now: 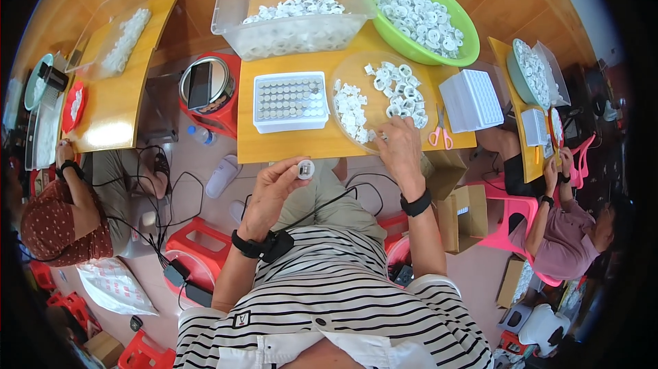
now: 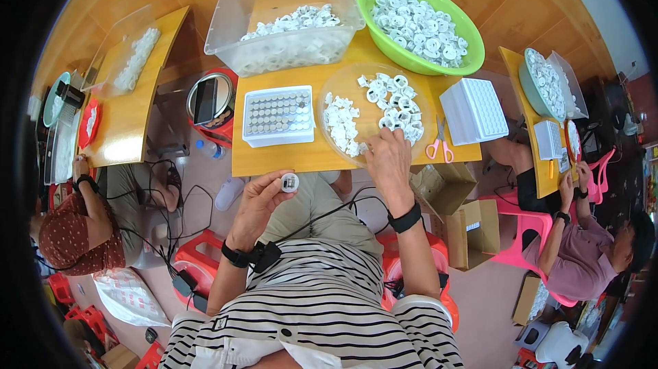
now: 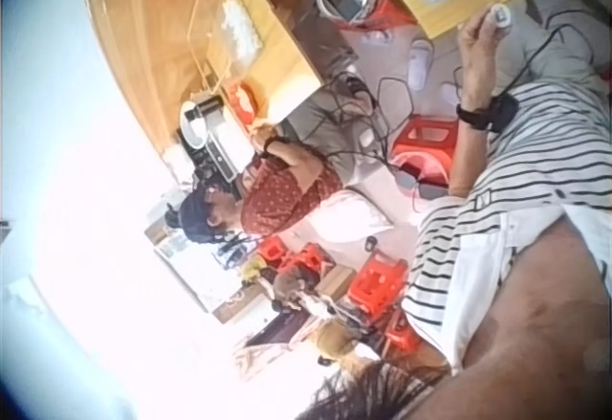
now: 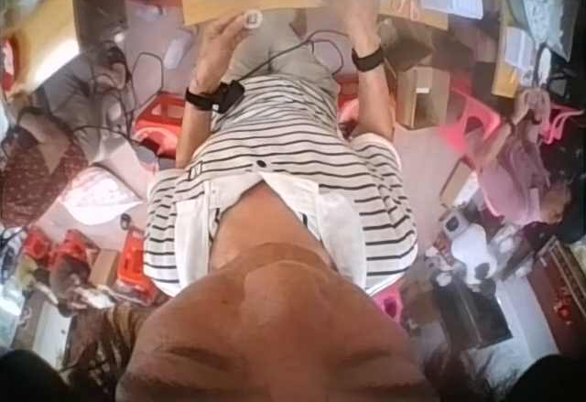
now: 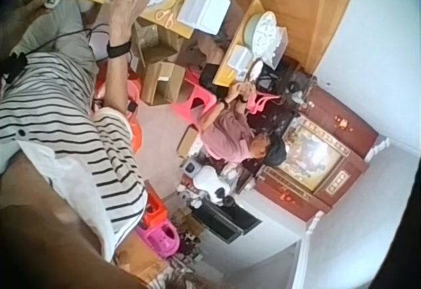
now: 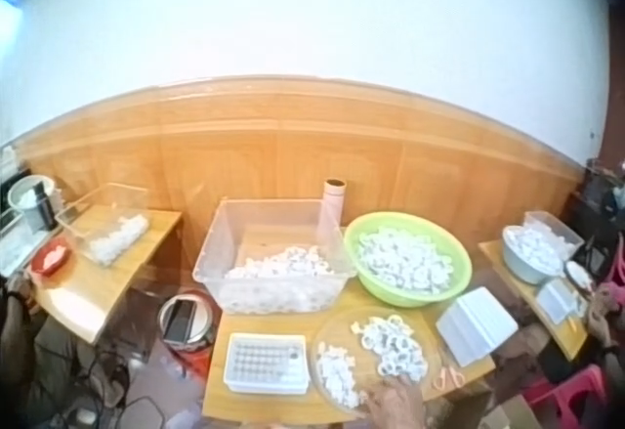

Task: Inspecting and assembling small white plastic shoe components on a production line.

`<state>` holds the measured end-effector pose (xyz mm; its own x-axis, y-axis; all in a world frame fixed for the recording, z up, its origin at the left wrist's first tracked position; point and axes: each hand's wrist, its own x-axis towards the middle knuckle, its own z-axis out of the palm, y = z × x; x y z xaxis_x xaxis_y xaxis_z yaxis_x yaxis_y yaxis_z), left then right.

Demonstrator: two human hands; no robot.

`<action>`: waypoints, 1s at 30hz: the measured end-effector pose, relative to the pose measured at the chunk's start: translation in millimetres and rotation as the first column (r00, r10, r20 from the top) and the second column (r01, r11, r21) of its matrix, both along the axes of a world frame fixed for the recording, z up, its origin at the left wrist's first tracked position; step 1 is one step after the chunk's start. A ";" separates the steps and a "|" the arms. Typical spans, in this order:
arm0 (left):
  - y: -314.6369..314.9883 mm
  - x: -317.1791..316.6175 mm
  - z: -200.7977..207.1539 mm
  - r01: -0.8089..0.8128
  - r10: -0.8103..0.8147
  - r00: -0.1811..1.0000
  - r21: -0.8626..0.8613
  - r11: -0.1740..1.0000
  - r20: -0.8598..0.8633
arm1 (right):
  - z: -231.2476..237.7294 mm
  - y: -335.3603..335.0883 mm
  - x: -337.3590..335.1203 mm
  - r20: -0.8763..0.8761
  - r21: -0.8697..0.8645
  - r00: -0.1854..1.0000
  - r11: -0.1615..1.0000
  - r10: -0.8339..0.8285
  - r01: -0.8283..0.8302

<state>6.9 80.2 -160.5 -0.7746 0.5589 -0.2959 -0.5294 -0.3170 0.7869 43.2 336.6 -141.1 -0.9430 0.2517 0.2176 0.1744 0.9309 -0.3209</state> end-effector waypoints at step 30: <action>-7.5 9.4 -0.9 -0.026 0.021 0.996 0.054 0.998 0.091 | -14.0 21.5 -23.2 -0.160 -0.067 0.959 0.966 0.235 -0.248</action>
<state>16.3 72.7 -161.3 -0.7590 0.5584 -0.3348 -0.5896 -0.3715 0.7172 20.0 358.1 -155.1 -0.9363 0.0438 0.3484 -0.1087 0.9074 -0.4060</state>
